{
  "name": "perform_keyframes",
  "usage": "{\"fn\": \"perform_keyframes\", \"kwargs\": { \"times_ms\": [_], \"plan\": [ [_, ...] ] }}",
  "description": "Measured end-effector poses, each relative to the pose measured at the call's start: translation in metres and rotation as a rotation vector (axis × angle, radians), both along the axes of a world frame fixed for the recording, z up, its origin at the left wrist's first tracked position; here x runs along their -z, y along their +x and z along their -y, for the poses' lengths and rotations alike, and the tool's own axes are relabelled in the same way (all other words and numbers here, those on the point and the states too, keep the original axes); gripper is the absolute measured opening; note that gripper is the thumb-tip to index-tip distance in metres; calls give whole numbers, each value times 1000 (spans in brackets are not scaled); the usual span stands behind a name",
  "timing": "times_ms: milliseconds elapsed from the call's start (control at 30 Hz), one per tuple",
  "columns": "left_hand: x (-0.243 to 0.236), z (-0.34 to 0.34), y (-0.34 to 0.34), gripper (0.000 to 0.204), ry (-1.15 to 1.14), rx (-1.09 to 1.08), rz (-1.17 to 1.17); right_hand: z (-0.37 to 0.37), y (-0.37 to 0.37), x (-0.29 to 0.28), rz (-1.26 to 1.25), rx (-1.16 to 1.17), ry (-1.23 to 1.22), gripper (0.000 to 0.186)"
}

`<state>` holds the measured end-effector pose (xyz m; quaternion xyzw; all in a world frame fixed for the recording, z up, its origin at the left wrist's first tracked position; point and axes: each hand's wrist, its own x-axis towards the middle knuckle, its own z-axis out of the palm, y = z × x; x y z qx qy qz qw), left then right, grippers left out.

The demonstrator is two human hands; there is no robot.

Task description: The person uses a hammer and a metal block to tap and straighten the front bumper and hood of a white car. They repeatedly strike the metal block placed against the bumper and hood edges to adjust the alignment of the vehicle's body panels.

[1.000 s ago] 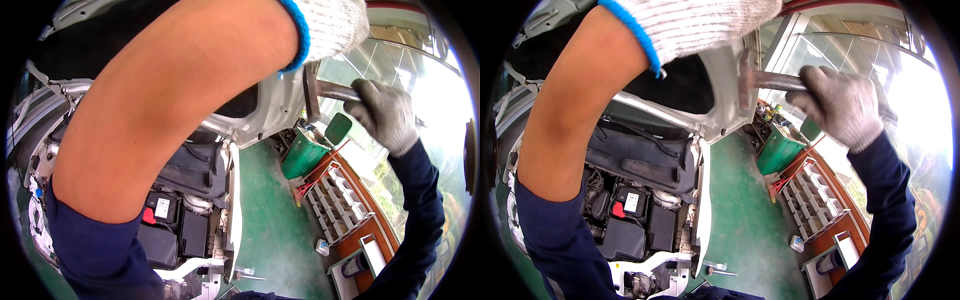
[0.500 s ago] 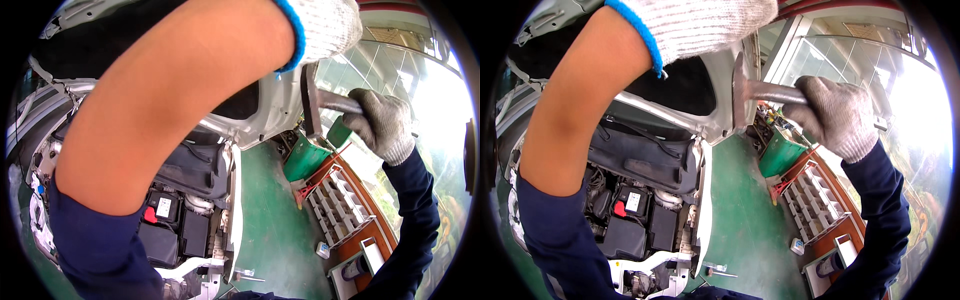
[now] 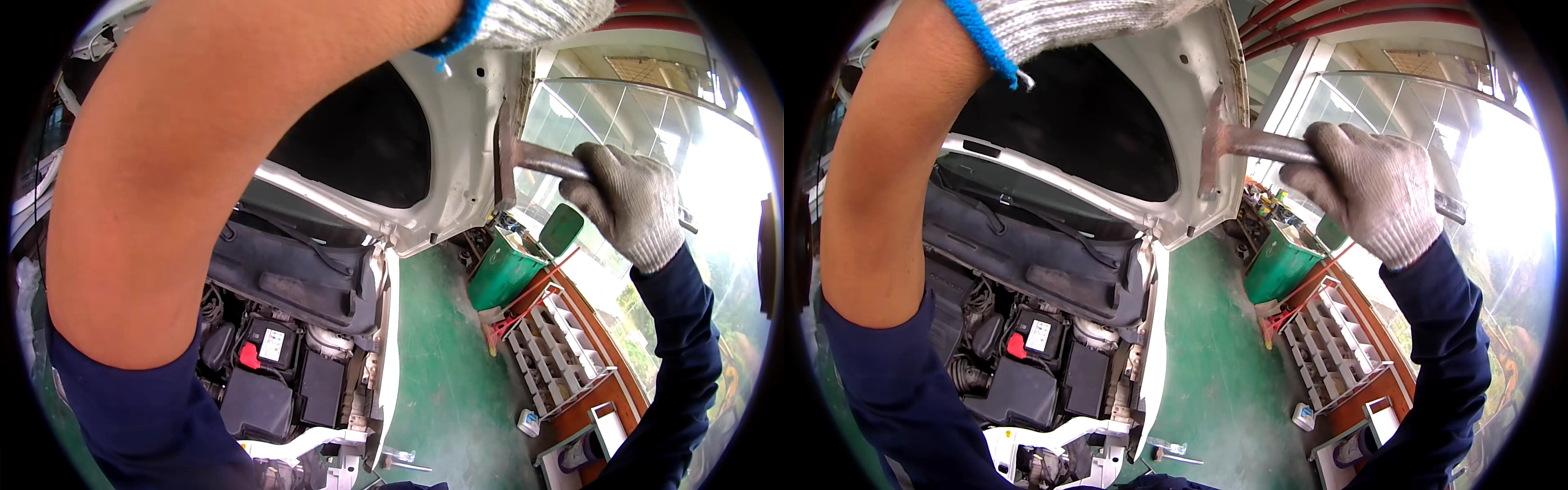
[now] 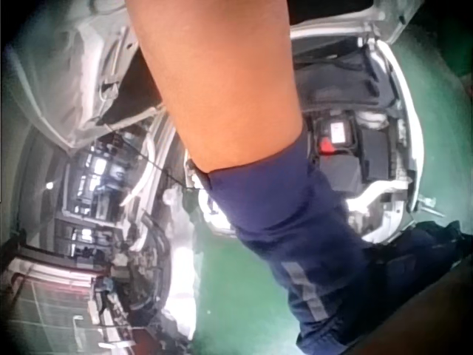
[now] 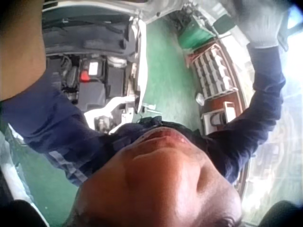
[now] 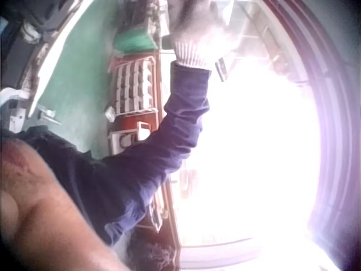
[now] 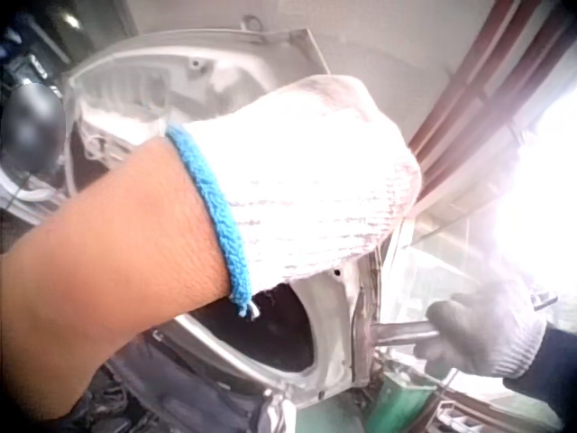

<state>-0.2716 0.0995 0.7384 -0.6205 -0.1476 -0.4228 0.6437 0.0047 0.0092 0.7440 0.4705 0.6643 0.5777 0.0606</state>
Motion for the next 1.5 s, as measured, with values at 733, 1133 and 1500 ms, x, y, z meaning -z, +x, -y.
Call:
{"fn": "perform_keyframes", "kwargs": {
  "times_ms": [733,1133,1500],
  "plan": [
    [-9,-52,13,7,255,390,-29,6,-15,1,143,-309,-72,50],
    [3,-48,14,13,81,210,11,35,72,56,-429,-236,-193,36],
    [45,-92,-62,74,46,244,824,102,203,308,-1319,-64,-225,34]
  ]
}}
